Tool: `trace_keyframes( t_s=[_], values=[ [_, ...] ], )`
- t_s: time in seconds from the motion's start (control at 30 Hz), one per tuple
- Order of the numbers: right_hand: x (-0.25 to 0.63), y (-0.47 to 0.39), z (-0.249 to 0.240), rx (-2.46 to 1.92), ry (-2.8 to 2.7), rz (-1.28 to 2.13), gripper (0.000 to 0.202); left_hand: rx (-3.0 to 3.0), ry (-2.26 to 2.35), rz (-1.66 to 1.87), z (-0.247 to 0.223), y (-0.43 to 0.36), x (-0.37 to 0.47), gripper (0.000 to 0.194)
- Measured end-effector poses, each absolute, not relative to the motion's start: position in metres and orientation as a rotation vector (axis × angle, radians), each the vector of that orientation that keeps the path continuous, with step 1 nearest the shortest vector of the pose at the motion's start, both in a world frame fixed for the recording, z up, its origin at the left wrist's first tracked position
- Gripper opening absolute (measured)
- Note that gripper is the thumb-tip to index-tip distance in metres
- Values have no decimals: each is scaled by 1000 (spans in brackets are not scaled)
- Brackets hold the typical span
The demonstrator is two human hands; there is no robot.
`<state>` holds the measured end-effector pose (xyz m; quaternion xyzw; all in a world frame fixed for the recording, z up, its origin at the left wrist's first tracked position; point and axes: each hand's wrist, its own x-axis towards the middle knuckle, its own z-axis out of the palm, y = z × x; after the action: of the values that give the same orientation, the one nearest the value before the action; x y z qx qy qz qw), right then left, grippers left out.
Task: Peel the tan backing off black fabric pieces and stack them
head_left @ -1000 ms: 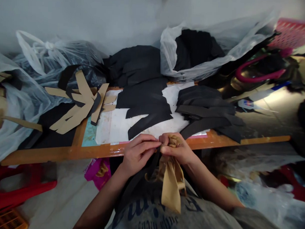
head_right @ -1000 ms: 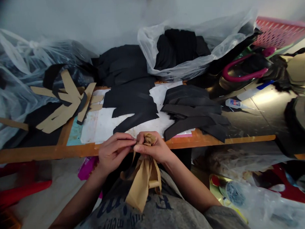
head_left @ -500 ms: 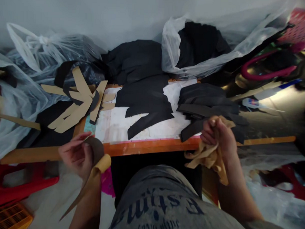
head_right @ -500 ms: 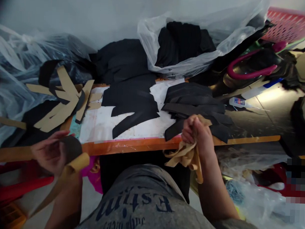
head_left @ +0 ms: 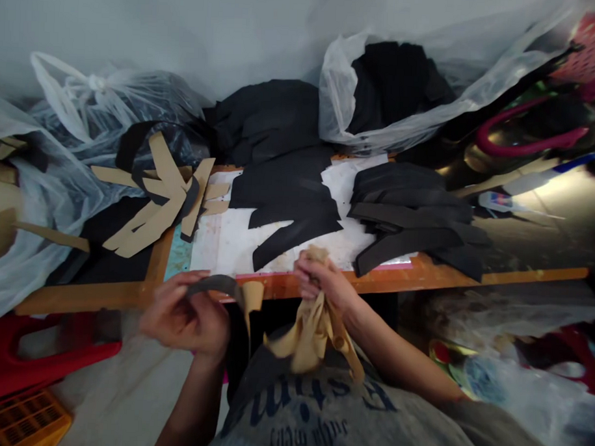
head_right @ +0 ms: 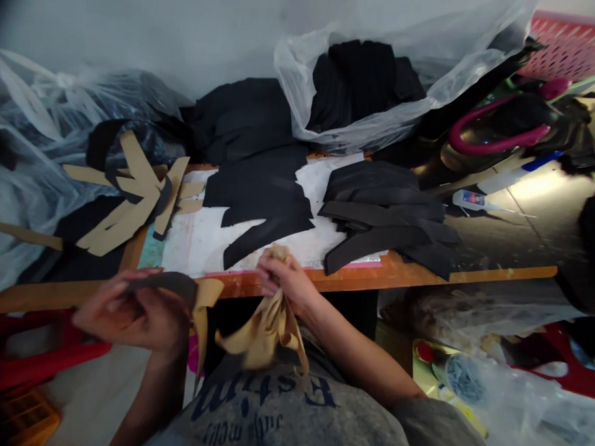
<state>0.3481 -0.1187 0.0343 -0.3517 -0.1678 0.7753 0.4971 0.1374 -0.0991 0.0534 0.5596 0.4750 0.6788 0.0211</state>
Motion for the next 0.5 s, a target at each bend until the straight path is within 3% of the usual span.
trace_keyframes(
  t_s=[0.1, 0.17, 0.3, 0.4, 0.5],
  values=[
    [371, -118, 35, -897, -370, 1764, 41, 1588, 1544, 2383, 60, -90, 134, 27],
    [373, -121, 39, -940, -492, 1903, 41, 1675, 1522, 2347, 58, -89, 135, 27],
    [338, -129, 48, -856, -701, 2302, 62, 1827, 1399, 2264, 47, -95, 148, 18],
    [310, -127, 51, -777, -542, 2295, 45, 1861, 1298, 2254, 45, -99, 159, 25],
    [315, -117, 47, -891, -287, 2001, 32, 1635, 1272, 2284, 50, -99, 160, 43]
  ],
)
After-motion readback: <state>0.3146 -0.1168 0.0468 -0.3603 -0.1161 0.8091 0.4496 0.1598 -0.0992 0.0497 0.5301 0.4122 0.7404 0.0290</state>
